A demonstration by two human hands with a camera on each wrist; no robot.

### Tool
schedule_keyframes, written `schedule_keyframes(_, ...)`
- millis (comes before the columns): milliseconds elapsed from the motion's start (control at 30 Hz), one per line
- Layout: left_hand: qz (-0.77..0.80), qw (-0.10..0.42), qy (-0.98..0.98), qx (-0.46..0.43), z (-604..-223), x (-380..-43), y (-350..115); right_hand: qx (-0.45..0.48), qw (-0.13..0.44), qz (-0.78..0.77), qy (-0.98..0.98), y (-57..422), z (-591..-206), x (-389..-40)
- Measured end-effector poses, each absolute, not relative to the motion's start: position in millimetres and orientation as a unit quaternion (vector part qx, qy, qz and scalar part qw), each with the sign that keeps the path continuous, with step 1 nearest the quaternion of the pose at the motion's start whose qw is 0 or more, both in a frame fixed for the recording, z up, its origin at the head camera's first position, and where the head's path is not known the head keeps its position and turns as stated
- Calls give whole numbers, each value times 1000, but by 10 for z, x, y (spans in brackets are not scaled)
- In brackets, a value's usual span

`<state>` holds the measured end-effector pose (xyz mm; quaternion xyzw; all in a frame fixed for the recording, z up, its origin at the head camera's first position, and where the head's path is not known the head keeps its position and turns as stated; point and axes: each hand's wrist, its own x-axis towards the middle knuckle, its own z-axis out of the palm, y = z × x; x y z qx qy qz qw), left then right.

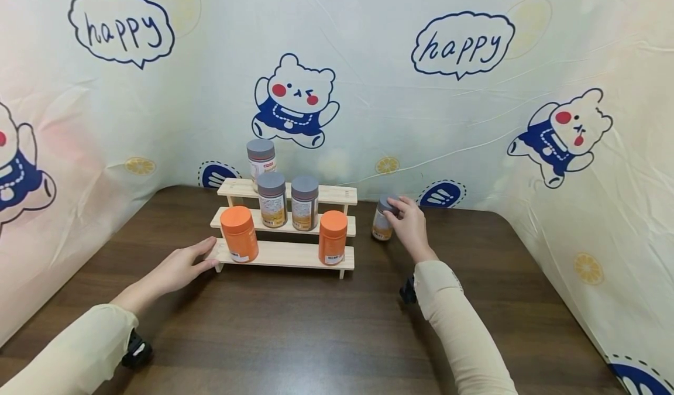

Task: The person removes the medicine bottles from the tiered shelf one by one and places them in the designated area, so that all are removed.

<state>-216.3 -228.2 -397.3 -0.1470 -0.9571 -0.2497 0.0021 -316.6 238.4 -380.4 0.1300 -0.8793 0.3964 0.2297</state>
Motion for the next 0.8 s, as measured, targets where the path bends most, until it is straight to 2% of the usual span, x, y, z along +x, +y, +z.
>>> schedule_keyframes(800,-251,0,-957,-147,-3980,-2175,-2295,151,247,393,-872,2401,-3960,-3156)
